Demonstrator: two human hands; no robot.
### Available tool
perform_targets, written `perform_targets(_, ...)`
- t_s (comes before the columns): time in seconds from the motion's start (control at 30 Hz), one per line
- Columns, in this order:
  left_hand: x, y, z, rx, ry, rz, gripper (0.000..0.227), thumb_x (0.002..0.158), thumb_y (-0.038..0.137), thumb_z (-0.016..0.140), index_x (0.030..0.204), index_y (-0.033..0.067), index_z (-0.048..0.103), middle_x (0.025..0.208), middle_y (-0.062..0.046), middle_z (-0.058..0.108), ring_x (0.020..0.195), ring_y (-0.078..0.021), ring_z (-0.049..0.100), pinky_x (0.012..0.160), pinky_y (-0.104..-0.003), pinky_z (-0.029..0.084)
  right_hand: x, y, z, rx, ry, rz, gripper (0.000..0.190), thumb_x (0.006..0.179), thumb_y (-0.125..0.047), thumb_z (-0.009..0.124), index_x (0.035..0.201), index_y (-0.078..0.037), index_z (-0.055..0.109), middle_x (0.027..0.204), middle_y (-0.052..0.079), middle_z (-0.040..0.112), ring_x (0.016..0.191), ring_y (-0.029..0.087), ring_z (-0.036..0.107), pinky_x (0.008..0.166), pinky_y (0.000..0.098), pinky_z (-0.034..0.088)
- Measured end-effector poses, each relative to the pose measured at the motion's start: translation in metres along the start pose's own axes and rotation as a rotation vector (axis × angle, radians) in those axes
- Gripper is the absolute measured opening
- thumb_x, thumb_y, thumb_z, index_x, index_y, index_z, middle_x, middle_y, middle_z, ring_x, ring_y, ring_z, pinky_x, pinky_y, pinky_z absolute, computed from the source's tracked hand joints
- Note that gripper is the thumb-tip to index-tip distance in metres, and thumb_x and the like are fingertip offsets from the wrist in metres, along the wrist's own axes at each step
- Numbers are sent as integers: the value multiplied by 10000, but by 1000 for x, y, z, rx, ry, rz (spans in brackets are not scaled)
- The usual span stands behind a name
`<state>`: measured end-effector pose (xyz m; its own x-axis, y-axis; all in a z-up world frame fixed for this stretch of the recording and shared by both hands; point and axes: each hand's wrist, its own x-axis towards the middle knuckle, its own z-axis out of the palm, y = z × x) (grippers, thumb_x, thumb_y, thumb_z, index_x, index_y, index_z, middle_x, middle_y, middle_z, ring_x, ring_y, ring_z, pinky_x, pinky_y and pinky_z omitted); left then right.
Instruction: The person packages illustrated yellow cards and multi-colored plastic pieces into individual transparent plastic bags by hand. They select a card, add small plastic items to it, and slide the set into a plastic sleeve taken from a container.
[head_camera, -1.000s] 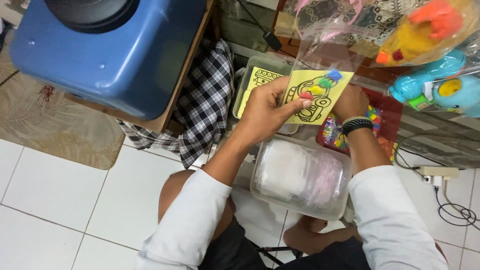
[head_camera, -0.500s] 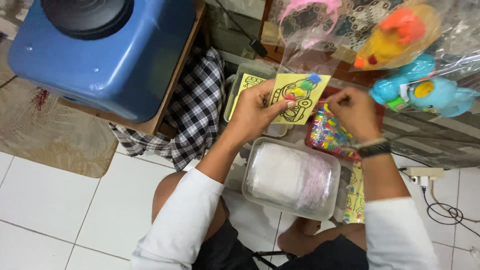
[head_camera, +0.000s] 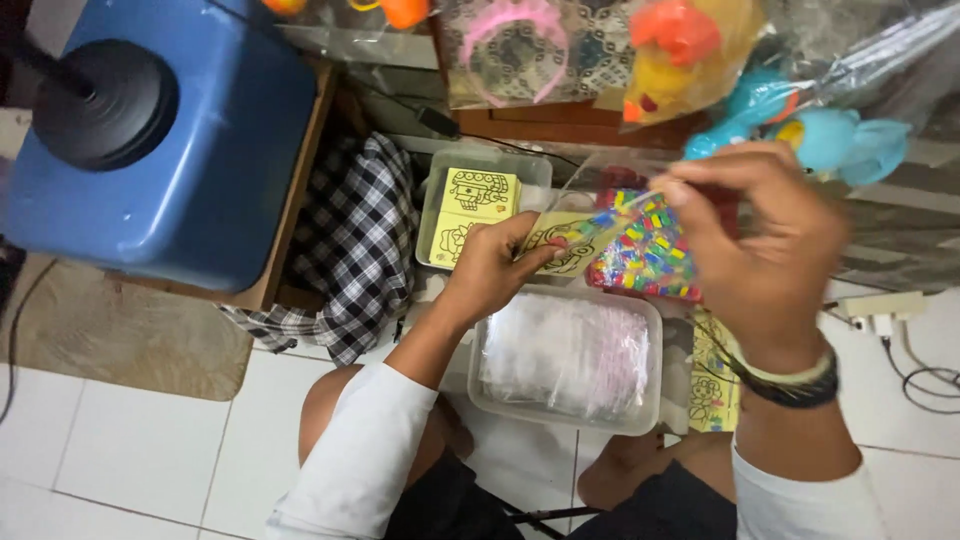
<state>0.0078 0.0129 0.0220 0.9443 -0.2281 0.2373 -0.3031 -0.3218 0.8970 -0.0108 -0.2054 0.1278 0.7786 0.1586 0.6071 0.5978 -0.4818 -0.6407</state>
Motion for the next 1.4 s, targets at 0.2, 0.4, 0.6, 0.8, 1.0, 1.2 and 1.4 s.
perform_targets(0.2,0,-1,9,29,-55,-57,108,855,107,791,934,44,753,616,17,634,521,-88,449,482,-253,370,-2,28,16,-147,-71,-59,154,861,38,846,995,21,773,956,121,657,958,245,583,929,375,435)
perform_targets(0.4,0,0,6,-74,-97,-132,108,858,83,786,949,34,757,666,22,635,572,-74,466,514,-239,387,-5,39,26,-248,-204,-71,126,878,-108,798,1003,-121,795,958,23,641,1106,213,537,968,399,279)
perform_targets(0.6,-5,-7,4,-361,-164,-209,186,871,10,773,1055,-11,750,835,-11,726,665,-53,575,578,-200,469,0,24,24,-184,-183,-142,126,922,-91,747,1016,-112,828,1381,118,560,1311,331,370,1189,500,194)
perform_targets(0.8,-8,-3,4,-484,-154,-193,162,887,-1,764,1047,-14,742,836,-17,725,640,-43,557,548,-190,448,-21,42,-2,549,-54,428,552,927,-50,626,1453,-23,459,1349,89,550,1196,149,511,1048,252,460)
perform_targets(1.0,-11,6,16,-448,-136,-88,153,818,-1,820,942,12,730,642,-59,670,585,-69,564,522,-230,487,-59,47,22,546,-54,525,456,921,-143,726,1320,42,605,1107,115,668,1049,147,628,936,285,491)
perform_targets(1.2,-15,-3,35,-509,-208,-116,232,816,-10,832,1031,-1,742,733,-93,718,641,-85,604,580,-226,513,-62,50,24,552,90,540,153,1003,-131,691,1042,14,719,916,112,703,886,109,647,875,256,535)
perform_targets(1.4,-11,-13,45,-538,-185,-109,360,840,18,835,1179,-13,718,866,-140,756,764,-110,637,676,-273,566,-58,48,25,549,99,551,156,974,-123,731,966,32,730,853,144,714,788,107,644,784,261,542)
